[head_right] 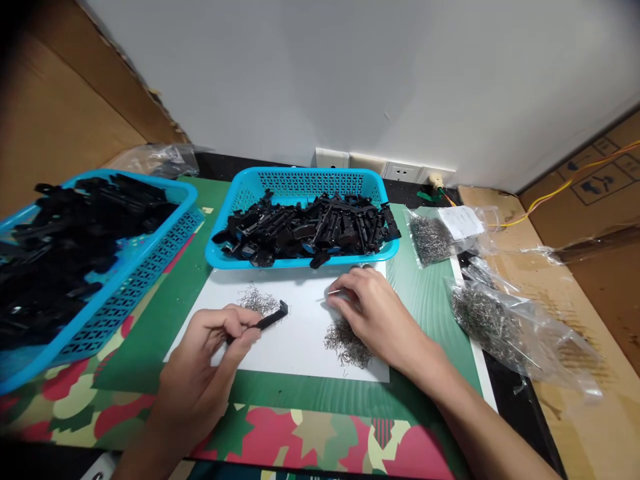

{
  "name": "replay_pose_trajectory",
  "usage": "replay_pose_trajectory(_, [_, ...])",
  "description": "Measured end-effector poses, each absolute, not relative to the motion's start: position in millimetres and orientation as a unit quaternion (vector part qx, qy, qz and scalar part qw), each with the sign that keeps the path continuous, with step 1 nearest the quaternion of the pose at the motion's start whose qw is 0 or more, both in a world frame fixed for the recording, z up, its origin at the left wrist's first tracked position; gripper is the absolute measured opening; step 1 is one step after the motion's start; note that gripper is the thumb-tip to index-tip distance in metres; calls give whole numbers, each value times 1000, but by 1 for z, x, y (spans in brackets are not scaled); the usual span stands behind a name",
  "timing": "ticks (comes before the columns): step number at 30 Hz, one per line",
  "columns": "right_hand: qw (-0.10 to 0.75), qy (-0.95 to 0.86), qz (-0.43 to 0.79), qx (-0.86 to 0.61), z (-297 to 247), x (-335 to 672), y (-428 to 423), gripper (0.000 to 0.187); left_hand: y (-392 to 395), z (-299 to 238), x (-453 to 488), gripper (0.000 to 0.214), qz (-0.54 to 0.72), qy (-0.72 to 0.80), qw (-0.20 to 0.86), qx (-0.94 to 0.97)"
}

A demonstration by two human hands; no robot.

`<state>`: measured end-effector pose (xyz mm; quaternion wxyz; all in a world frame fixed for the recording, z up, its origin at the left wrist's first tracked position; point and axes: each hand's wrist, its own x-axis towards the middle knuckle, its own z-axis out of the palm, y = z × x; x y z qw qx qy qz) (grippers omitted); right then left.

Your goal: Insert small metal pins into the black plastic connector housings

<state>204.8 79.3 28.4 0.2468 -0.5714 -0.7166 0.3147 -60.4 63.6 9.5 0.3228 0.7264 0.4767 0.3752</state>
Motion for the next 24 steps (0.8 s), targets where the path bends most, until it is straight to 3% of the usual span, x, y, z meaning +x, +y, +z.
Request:
replay_pose_trajectory(17, [230, -703, 313, -595, 21, 206, 82, 10, 66, 12, -50, 20, 291, 377, 241, 845])
replay_pose_trajectory(24, [285, -654, 428, -554, 25, 206, 79, 8, 58, 21, -46, 18, 311, 427, 285, 800])
